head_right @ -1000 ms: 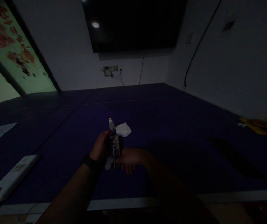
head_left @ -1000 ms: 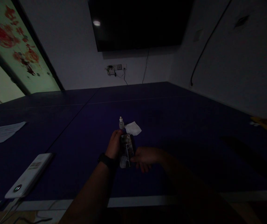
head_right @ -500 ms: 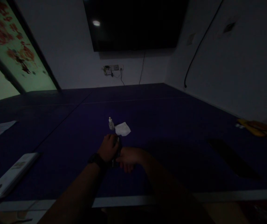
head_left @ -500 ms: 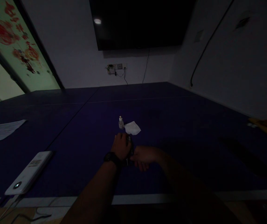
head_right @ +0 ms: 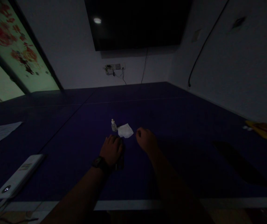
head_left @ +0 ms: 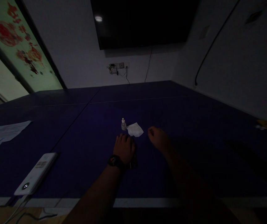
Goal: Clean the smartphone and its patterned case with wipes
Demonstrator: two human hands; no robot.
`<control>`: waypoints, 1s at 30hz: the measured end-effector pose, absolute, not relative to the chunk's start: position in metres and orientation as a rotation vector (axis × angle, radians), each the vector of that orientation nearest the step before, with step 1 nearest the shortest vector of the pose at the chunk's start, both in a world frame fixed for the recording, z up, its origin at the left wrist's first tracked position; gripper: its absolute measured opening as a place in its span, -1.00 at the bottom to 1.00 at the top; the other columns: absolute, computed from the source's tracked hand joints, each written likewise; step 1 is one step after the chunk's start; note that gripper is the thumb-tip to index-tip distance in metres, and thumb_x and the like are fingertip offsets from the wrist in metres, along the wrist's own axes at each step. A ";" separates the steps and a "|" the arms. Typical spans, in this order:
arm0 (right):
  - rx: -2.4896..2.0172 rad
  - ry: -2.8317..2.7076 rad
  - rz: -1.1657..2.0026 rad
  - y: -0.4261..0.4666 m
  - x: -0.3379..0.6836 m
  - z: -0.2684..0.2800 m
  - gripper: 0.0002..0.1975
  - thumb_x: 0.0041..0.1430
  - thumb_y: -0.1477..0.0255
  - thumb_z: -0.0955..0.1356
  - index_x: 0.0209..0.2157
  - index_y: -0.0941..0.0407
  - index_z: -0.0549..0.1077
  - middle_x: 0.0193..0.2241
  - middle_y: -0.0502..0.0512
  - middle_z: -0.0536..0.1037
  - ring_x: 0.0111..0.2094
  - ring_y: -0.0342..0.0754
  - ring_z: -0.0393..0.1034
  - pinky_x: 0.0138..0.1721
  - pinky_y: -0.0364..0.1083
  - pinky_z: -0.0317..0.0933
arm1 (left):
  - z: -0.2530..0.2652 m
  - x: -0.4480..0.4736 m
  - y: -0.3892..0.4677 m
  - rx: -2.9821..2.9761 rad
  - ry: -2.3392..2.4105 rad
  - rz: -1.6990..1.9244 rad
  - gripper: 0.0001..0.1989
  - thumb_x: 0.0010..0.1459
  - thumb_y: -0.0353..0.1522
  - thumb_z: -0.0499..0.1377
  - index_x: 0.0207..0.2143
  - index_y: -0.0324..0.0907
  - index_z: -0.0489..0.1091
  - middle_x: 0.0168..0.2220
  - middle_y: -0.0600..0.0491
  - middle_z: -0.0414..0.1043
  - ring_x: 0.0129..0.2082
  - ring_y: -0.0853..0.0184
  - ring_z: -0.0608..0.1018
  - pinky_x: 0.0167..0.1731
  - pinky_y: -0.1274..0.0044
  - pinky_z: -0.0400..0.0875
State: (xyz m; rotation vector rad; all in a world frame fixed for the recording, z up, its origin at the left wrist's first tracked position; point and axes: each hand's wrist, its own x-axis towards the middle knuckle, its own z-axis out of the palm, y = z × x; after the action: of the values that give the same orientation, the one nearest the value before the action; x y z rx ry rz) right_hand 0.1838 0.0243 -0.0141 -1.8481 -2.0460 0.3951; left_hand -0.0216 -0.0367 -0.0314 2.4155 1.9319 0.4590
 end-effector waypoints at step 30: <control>-2.049 -2.076 -0.106 0.061 0.196 -0.058 -0.39 0.39 0.16 0.24 0.36 0.14 0.27 0.41 0.36 0.23 0.41 0.27 0.09 0.35 0.27 -0.10 | -0.045 -0.167 0.057 2.630 1.801 0.258 -0.34 0.42 -0.13 -0.13 0.40 -0.33 0.17 0.41 -0.26 0.17 0.44 0.03 0.20 0.37 0.13 0.15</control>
State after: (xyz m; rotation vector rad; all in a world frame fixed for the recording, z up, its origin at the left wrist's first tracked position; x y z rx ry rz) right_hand 0.1960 0.0606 -0.0575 -2.0486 -2.0757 -0.1057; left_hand -0.1666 0.0565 -0.0450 2.6303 1.8012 0.2577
